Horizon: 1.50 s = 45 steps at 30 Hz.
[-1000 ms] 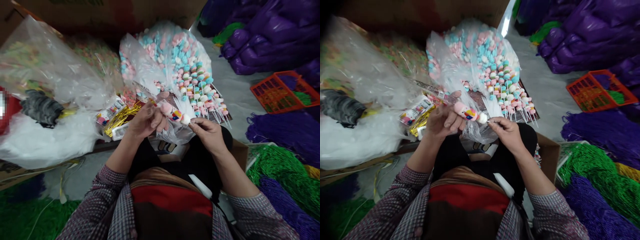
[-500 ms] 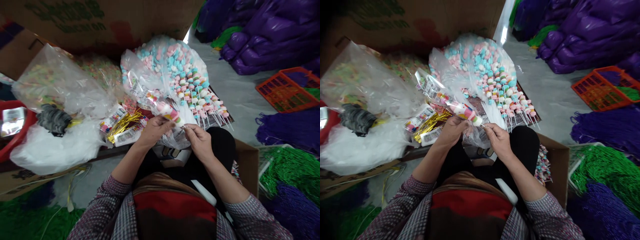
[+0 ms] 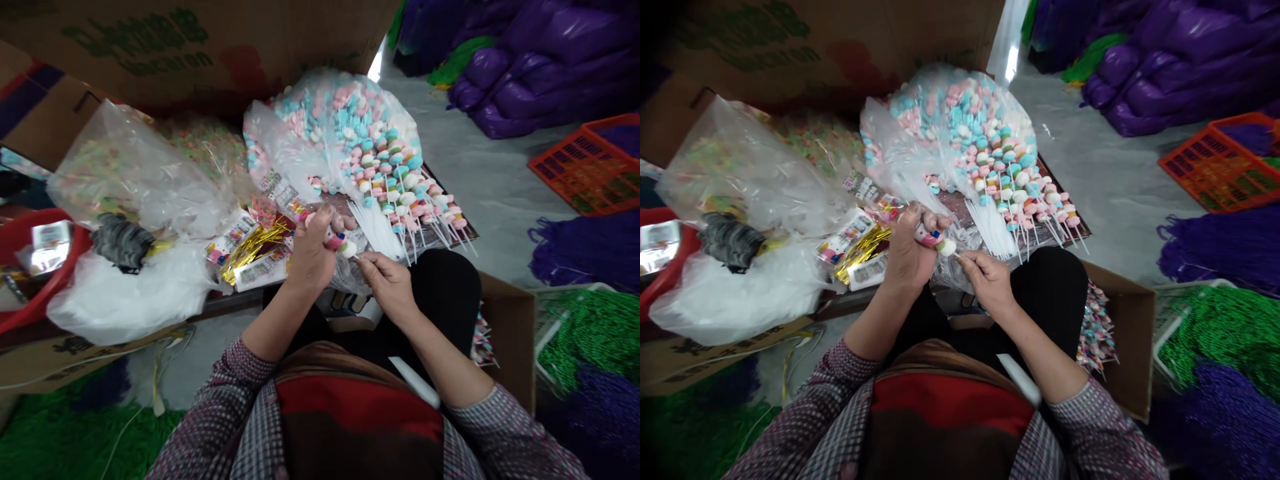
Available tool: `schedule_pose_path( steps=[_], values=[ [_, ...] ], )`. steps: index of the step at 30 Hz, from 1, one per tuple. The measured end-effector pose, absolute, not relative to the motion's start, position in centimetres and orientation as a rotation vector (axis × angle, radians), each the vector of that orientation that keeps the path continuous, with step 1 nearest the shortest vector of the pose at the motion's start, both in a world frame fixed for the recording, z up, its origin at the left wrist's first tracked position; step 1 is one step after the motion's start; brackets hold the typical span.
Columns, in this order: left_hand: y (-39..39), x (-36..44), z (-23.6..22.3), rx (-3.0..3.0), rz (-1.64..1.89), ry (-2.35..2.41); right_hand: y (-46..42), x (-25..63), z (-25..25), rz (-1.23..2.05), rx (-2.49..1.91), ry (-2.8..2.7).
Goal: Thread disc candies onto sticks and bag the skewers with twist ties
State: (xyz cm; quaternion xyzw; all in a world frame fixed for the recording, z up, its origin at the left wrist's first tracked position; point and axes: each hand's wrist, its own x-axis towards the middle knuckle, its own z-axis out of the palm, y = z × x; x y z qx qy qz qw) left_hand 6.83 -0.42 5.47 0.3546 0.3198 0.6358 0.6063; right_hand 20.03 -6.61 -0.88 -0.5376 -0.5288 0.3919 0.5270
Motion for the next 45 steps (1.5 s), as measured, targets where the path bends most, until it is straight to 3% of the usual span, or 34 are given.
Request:
schedule_pose_path(
  steps=[4,8,14,20,28,34,41,45],
  values=[
    [-1.1,7.4,4.5,0.887,1.379,0.697,-6.7,19.7,-0.8,1.358,-1.15,-1.089],
    [-1.1,7.2,3.9,0.918,1.252,0.63,-6.6,19.6,-0.6,1.514,-1.086,-1.007],
    [0.0,6.4,4.5,0.918,1.358,0.702,-6.7,19.7,-0.3,1.35,-1.206,-1.166],
    [-1.4,5.9,1.6,0.954,1.031,0.617,-6.5,19.3,-0.1,1.346,-1.132,-1.205],
    [1.2,3.3,5.2,0.818,1.465,0.627,-6.6,20.2,-0.9,1.35,-1.188,-1.386],
    [0.1,5.7,4.4,0.839,1.458,0.711,-6.5,19.3,-1.4,1.165,-1.267,-1.416],
    [-1.0,5.6,3.5,0.899,1.343,0.727,-6.3,18.6,-1.7,1.507,-1.113,-1.191],
    [-0.5,5.6,3.2,0.83,1.344,0.737,-6.2,19.2,-0.7,1.001,-1.276,-1.52]
  ],
)
